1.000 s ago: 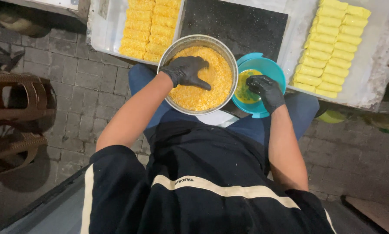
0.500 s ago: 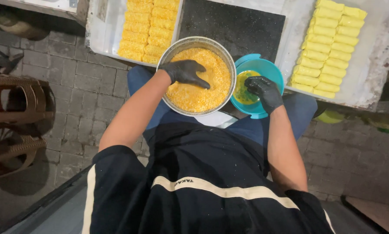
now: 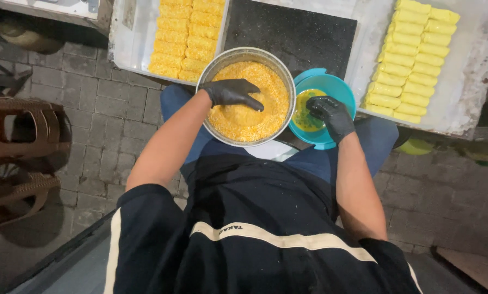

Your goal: The person is coating rectangular pastries by dipping them in a liquid wash and then rolling them in breadcrumbs before placing them on a tray.

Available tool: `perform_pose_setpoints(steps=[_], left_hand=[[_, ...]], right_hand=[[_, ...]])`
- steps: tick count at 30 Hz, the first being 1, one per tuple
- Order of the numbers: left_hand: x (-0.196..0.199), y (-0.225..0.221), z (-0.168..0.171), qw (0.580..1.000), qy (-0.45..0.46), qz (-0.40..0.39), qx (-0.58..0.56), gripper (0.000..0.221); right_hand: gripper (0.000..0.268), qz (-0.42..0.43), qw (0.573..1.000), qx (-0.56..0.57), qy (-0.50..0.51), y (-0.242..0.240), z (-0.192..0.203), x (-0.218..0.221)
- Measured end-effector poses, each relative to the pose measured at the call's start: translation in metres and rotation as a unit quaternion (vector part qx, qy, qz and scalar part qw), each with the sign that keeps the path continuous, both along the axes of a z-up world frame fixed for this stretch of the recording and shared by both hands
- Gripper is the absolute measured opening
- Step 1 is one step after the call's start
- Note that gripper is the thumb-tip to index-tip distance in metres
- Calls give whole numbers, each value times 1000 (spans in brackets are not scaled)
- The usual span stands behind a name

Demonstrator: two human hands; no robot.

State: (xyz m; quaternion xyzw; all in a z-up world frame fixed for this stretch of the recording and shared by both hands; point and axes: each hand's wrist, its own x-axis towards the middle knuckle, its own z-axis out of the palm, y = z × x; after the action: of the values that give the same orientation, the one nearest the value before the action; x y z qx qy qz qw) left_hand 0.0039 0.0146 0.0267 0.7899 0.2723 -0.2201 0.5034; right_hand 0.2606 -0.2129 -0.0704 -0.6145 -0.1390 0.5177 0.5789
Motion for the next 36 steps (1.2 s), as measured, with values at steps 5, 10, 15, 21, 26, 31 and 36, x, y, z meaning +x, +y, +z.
perform_pose_setpoints(steps=[5,10,15,21,26,31,36], left_hand=[[-8,7,10,992,3,-57,113,109],[-18,23,-27,953,-99,-42,282,78],[-16,18,-55,941,-80,-48,324,67],[-11,-10,-56,892,-138,-74,425,55],[1,-16,-97,897,-63,-54,433,61],[4,-13,-108,933,-21,-3,359,54],[-2,-8,-116,949,-29,18,313,52]], right_hand=[[21,2,1000,-13,7,3,1,-1],[20,-1,1000,-17,-1,3,0,0],[20,4,1000,-17,-8,1,-2,2],[22,0,1000,-13,-3,3,4,-2],[24,-5,1000,-13,0,2,0,-1],[23,9,1000,-14,-2,1,4,0],[23,14,1000,-23,-11,1,5,-1]])
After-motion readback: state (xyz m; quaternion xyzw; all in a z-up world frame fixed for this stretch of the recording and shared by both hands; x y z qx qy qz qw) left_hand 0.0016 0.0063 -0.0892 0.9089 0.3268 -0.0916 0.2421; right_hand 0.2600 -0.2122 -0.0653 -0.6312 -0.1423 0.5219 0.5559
